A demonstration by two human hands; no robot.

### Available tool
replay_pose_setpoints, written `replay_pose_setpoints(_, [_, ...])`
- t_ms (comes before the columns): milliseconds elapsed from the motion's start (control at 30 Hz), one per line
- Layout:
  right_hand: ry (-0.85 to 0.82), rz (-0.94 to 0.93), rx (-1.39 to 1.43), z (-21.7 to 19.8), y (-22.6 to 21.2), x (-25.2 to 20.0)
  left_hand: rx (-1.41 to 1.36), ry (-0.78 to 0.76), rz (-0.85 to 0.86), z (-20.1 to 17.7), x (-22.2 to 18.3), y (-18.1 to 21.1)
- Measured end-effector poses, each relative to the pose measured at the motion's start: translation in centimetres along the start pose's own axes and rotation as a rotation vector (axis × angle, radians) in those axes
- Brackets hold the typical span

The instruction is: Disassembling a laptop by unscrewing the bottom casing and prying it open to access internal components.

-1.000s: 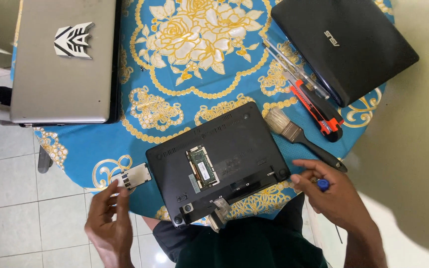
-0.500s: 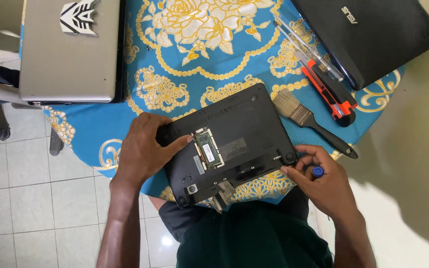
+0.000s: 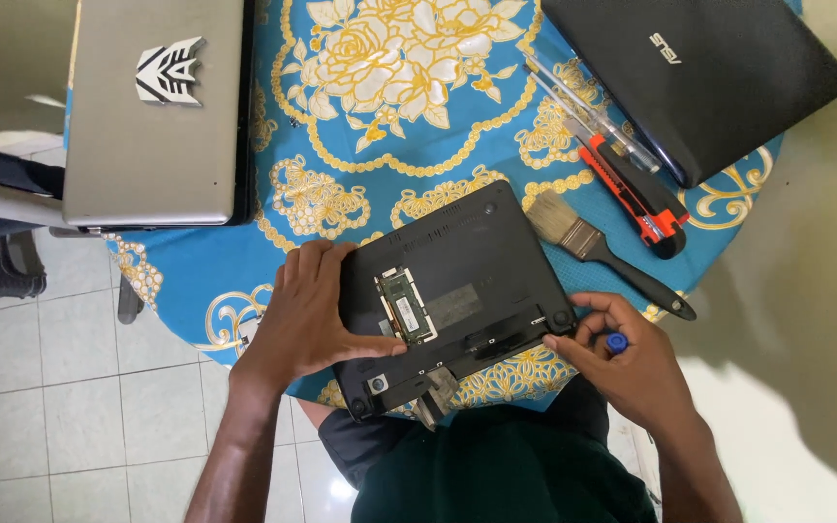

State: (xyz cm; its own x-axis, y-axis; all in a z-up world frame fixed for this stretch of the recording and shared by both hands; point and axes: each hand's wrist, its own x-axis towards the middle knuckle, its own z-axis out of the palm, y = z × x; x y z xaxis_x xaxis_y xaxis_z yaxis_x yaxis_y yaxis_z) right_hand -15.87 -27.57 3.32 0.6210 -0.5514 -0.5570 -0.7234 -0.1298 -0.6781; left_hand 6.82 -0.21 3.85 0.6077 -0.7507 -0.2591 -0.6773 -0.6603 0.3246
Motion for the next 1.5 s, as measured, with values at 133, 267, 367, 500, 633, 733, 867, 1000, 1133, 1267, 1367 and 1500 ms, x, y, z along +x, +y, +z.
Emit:
replay_pose_setpoints(133, [0.007,0.000,-0.075,0.1,-0.5,-0.2,-0.184,-0.010,-0.129,-1.1,1.3,0.4])
replay_pose_setpoints(267, [0.004,-0.036,-0.132,0.3,0.2,0.2,-0.230,-0.081,-0.272,-2.1,1.7,0.9])
replay_pose_setpoints(367, [0.019,0.004,-0.049,0.2,-0.1,-0.1,-0.302,-0.099,-0.263,-1.2,1.5,0.0])
replay_pose_setpoints(500, [0.005,0.018,-0.087,0.0,0.0,0.0,-0.342,-0.163,-0.309,-3.5,0.6,2.5])
replay_pose_setpoints(633, [0.013,0.031,-0.009,-0.1,-0.3,-0.2,-0.439,-0.185,-0.356,-5.2,-0.7,3.6])
replay_pose_setpoints(733, [0.013,0.044,0.055,-0.1,-0.4,-0.4,-0.636,-0.164,-0.328,-5.8,-1.7,3.5])
replay_pose_setpoints(867, [-0.005,0.074,0.146,-0.3,-1.2,-0.8,-0.903,-0.107,-0.191,-5.8,-3.5,2.3])
replay_pose_setpoints(1000, [0.014,0.024,0.180,0.0,-0.5,-0.3,-1.050,-0.027,0.028,-3.4,-6.0,0.2])
replay_pose_setpoints(1133, [0.050,0.033,0.186,0.4,-0.9,-0.6,-1.364,0.089,-0.062,-0.2,-7.5,0.2])
replay_pose_setpoints(1267, [0.060,0.079,-0.063,0.6,-1.7,-0.5,-1.802,0.076,-0.104,1.9,-8.5,0.3])
replay_pose_setpoints(1367, [0.095,-0.041,-0.094,1.1,-1.5,-0.5,-1.949,0.161,-0.080,2.5,-9.3,0.6])
replay_pose_setpoints(1500, [0.075,-0.024,-0.136,2.2,-4.3,-1.0,-2.052,0.322,-0.076,3.3,-10.5,0.7])
